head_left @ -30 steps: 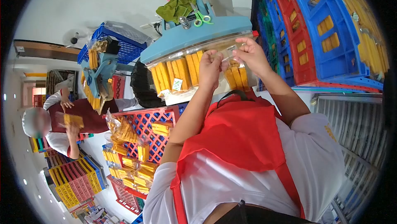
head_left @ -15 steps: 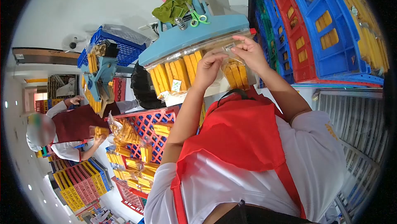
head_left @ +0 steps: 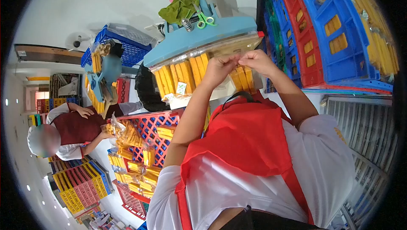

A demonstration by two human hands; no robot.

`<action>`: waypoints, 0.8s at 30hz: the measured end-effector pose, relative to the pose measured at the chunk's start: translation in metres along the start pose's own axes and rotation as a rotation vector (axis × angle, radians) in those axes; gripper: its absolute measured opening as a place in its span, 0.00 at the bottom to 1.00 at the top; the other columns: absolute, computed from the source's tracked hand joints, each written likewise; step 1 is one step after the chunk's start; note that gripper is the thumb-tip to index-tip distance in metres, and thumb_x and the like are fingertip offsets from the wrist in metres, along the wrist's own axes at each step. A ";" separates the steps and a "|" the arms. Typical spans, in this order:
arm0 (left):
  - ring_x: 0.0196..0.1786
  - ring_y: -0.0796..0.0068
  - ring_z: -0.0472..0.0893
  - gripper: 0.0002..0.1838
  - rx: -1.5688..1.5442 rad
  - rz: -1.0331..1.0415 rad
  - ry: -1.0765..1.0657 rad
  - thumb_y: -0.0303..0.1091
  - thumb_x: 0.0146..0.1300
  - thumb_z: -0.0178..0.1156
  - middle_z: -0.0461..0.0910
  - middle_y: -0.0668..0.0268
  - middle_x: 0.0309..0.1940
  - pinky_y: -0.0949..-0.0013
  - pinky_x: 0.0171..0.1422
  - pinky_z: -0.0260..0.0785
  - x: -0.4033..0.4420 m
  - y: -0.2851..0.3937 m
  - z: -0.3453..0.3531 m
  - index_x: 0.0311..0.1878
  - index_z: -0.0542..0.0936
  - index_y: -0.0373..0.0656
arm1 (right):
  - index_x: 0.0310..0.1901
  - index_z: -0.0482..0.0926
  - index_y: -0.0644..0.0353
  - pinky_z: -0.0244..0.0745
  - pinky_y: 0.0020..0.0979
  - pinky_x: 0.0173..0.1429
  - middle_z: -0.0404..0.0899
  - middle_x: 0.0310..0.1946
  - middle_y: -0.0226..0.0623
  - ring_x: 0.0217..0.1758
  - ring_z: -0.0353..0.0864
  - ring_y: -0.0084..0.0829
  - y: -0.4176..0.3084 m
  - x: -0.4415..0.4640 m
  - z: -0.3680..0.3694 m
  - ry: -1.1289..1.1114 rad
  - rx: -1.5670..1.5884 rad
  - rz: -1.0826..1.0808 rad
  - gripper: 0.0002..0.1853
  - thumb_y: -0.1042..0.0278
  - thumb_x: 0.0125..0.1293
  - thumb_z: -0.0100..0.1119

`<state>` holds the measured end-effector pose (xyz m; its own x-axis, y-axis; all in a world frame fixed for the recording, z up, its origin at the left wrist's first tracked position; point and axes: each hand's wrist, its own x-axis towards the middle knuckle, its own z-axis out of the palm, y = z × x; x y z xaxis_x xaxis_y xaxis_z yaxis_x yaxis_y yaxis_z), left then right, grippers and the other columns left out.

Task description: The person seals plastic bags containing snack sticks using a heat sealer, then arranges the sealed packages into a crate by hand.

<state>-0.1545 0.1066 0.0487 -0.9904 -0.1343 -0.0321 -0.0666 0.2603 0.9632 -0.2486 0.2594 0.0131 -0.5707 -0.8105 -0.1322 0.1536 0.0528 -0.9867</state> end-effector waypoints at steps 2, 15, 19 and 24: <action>0.33 0.86 0.73 0.14 0.050 0.015 -0.052 0.22 0.53 0.57 0.77 0.71 0.32 0.80 0.37 0.67 0.000 0.009 -0.006 0.45 0.77 0.39 | 0.31 0.79 0.65 0.65 0.20 0.37 0.76 0.26 0.28 0.31 0.71 0.16 0.000 0.000 -0.004 -0.022 -0.002 -0.010 0.10 0.65 0.57 0.57; 0.40 0.82 0.70 0.13 -0.388 -0.242 0.151 0.35 0.60 0.54 0.72 0.70 0.35 0.77 0.46 0.61 0.029 -0.053 0.035 0.44 0.71 0.38 | 0.31 0.76 0.66 0.70 0.25 0.35 0.77 0.27 0.34 0.30 0.75 0.25 0.058 0.029 -0.025 0.429 0.397 0.160 0.08 0.69 0.55 0.57; 0.39 0.79 0.70 0.14 -0.420 -0.240 0.192 0.36 0.61 0.52 0.72 0.68 0.36 0.77 0.44 0.62 0.039 -0.068 0.050 0.46 0.68 0.39 | 0.31 0.75 0.66 0.72 0.28 0.34 0.77 0.28 0.36 0.28 0.76 0.27 0.058 0.038 -0.030 0.538 0.527 0.212 0.08 0.71 0.53 0.58; 0.39 0.80 0.70 0.12 -0.550 -0.308 0.399 0.34 0.61 0.51 0.72 0.68 0.35 0.77 0.44 0.61 0.051 -0.084 0.049 0.44 0.69 0.39 | 0.33 0.75 0.64 0.73 0.29 0.31 0.76 0.29 0.36 0.29 0.76 0.28 0.053 0.063 -0.023 0.560 0.433 0.266 0.08 0.69 0.55 0.57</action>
<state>-0.2054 0.1250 -0.0466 -0.8104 -0.4884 -0.3236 -0.1598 -0.3470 0.9241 -0.2949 0.2243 -0.0500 -0.7771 -0.3788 -0.5025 0.5803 -0.1225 -0.8051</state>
